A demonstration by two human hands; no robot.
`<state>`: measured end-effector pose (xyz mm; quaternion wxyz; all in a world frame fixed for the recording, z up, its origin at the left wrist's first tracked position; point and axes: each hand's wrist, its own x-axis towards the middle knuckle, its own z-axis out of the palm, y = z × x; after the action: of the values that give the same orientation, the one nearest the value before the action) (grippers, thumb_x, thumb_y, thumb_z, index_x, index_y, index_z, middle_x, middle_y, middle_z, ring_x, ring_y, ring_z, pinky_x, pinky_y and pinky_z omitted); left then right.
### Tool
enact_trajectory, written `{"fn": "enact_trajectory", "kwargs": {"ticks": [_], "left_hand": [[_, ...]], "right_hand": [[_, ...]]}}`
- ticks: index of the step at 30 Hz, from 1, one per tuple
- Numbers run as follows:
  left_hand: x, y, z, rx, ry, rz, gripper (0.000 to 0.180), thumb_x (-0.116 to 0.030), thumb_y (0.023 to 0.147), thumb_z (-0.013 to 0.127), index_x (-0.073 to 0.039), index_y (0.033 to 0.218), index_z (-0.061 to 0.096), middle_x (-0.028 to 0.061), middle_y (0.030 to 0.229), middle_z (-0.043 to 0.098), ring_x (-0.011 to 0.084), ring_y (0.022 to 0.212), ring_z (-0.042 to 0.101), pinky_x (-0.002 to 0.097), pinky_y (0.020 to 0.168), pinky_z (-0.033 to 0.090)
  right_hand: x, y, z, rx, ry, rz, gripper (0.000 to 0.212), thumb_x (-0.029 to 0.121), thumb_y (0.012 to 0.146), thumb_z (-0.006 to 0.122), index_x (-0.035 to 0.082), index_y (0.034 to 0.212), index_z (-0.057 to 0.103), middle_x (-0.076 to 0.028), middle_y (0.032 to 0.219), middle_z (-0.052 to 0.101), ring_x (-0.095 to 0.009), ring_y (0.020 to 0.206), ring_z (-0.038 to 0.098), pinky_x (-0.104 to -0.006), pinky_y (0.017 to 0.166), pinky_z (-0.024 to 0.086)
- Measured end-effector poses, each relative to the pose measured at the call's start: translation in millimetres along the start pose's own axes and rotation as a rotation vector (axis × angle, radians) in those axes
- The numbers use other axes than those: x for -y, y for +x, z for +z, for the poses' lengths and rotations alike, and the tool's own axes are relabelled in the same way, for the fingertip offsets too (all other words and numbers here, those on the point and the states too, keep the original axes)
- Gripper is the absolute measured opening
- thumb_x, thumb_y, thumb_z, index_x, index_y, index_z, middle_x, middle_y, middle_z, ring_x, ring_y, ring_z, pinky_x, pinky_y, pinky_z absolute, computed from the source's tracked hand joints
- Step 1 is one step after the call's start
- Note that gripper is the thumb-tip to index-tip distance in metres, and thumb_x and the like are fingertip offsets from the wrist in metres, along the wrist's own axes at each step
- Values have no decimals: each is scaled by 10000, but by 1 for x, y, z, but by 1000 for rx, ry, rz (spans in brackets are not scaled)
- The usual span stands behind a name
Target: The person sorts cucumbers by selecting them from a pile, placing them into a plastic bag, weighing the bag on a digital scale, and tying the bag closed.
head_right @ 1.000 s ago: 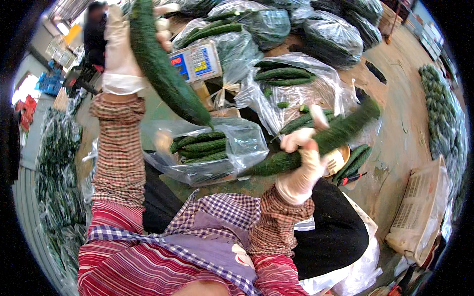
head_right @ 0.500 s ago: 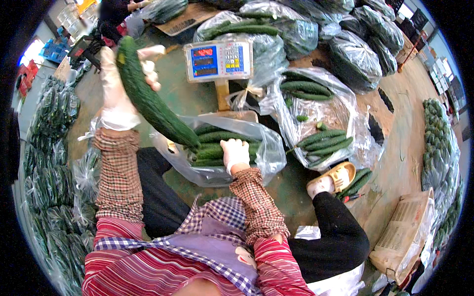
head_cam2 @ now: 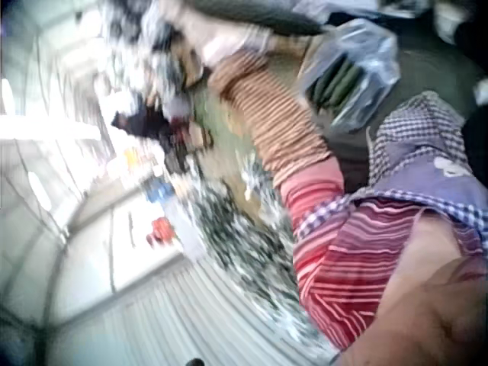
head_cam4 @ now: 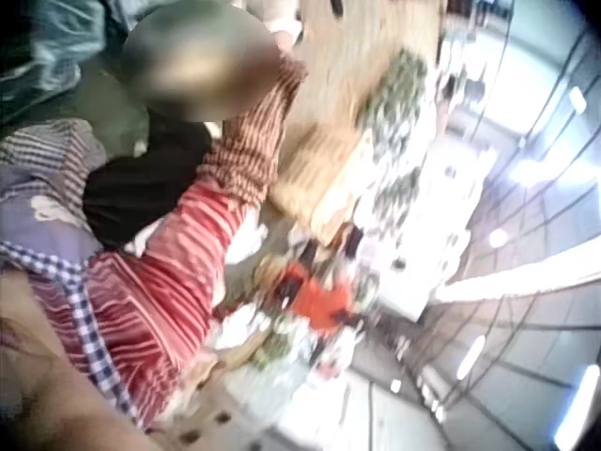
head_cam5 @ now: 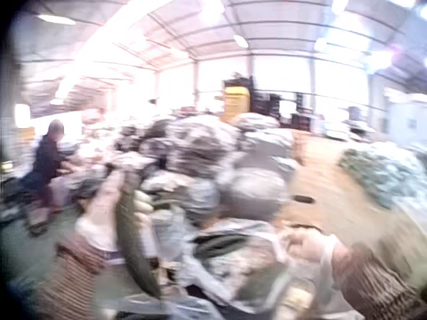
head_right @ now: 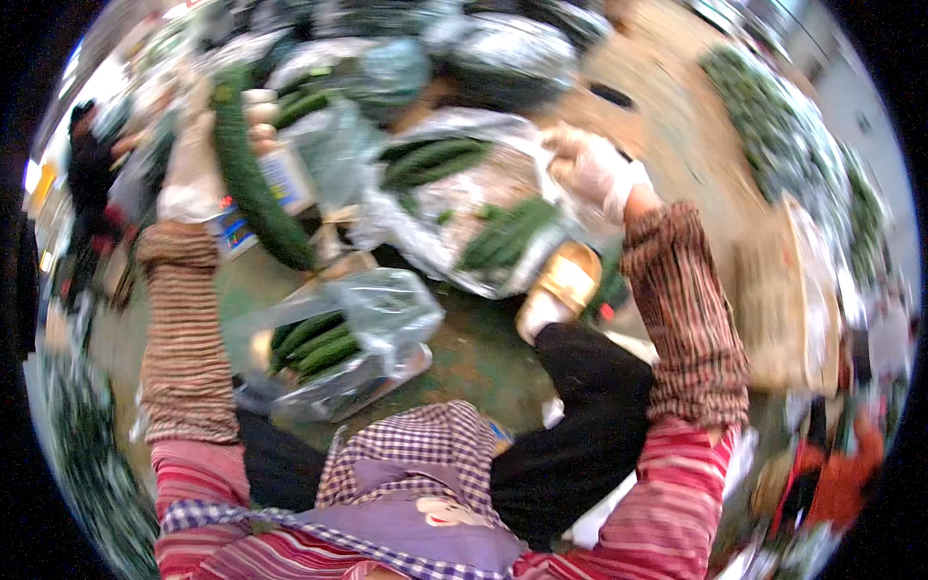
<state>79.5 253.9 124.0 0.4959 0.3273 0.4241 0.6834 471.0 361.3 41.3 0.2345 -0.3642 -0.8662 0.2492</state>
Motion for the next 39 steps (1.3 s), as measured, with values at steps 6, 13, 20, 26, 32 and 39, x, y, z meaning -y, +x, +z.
{"fn": "enact_trajectory", "kwargs": {"ticks": [6,13,20,26,32,39], "left_hand": [[149,10,36,173,326,-169,245,-195,765,573,5,904,550,47,590,535,127,477,502,262,489,438],[236,10,50,380,82,-548,392,-181,731,616,2,1054,490,47,676,529,150,603,536,290,576,467],[265,27,58,510,116,-620,385,-250,717,678,29,950,552,45,696,551,129,614,551,260,573,471],[274,35,69,516,136,-603,289,-202,710,678,34,863,614,63,692,587,132,592,567,259,554,468],[270,37,72,534,230,-640,334,-246,687,680,48,841,636,63,628,571,138,580,537,253,565,418],[278,42,64,516,201,-680,240,-165,684,671,32,811,618,70,623,573,149,534,544,269,512,437]], "right_hand": [[-242,-198,13,190,-471,839,348,292,741,508,14,915,624,-238,896,602,-364,915,572,-410,814,447],[-242,-218,166,-786,305,1451,470,186,644,693,-47,995,485,-199,913,574,-285,770,588,-382,676,481],[-258,-239,126,-1031,873,719,318,12,715,478,25,1030,519,-20,743,531,-94,596,492,-233,592,439],[-92,-67,95,-339,11,107,383,43,732,630,44,1097,511,-119,885,569,-264,842,580,-312,713,466],[-63,-26,118,-166,-234,-6,510,37,671,630,60,1160,486,-140,842,533,-317,780,543,-370,627,467],[-67,-18,133,-159,-383,-15,500,59,662,626,81,1145,498,-107,802,529,-285,751,549,-359,599,472]]}}
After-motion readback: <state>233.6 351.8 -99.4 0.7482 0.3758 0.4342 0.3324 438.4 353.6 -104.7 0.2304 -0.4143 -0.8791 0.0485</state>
